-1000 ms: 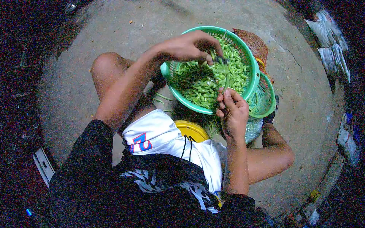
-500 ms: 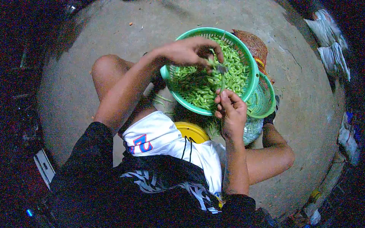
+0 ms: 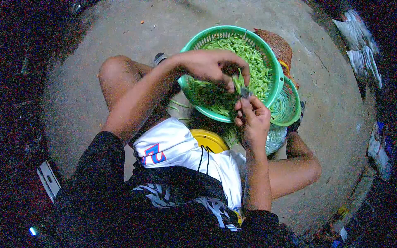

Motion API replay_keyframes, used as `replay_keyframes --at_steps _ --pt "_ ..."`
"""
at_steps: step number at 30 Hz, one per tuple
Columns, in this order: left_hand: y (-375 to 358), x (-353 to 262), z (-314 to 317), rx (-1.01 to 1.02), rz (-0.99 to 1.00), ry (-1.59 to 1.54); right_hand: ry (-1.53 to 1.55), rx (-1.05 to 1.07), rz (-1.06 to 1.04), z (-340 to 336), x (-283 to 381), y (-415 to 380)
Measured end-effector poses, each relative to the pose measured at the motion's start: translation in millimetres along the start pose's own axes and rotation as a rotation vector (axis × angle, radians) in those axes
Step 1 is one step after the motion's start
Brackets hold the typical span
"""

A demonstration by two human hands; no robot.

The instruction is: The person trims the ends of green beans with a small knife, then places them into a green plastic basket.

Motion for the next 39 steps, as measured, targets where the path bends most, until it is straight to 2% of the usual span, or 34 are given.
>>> replay_keyframes --at_steps 1,3,7,8,11,15,18,23,25,29,32,35,36,39 --pt "2 -2 -6 -0.012 0.087 0.087 0.004 -0.008 0.01 1 2 -2" --pt "2 2 -25 -0.118 -0.031 -0.039 0.0 -0.02 0.0 -1 2 -1" --pt "-4 -4 -6 -0.084 0.018 0.072 0.011 -0.008 0.012 -2 -3 4" --pt "-5 -6 4 0.012 -0.043 -0.013 0.021 0.007 0.016 -2 -5 4" --pt "-2 -9 1 -0.028 0.013 0.1 0.058 -0.012 0.065 -2 -5 2" --pt "-3 -8 2 -0.052 0.002 0.04 0.154 0.032 0.109 -1 -5 4" --pt "-5 -11 17 0.023 -0.016 0.074 0.227 0.047 0.104 -4 -8 1" --pt "0 -1 0 -0.003 -0.015 0.044 0.235 0.065 0.073 -5 -6 7" --pt "2 -6 -11 -0.109 0.069 0.023 0.218 0.06 0.062 -2 -4 9" --pt "-3 -9 -3 -0.111 -0.029 0.143 0.248 0.017 0.04 -6 -7 9" --pt "-4 -8 14 -0.04 -0.007 0.044 0.256 -0.006 0.03 -7 -7 8" --pt "-1 -14 4 -0.008 0.02 0.092 0.263 0.017 0.035 -6 -5 7" --pt "-3 -15 1 -0.024 0.005 -0.015 0.282 0.05 0.028 -3 -2 7" --pt "-4 -24 -18 -0.092 0.037 0.032 0.259 0.076 0.057 0 4 5"
Point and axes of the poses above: each hand's wrist, its own y-axis towards the middle knuckle, its own z-axis out of the palm, x = y × z, the point moved 6 cm from there along y, towards the middle knuckle, and after that the axes turned 14 degrees about -x, right-handed, at the moved point
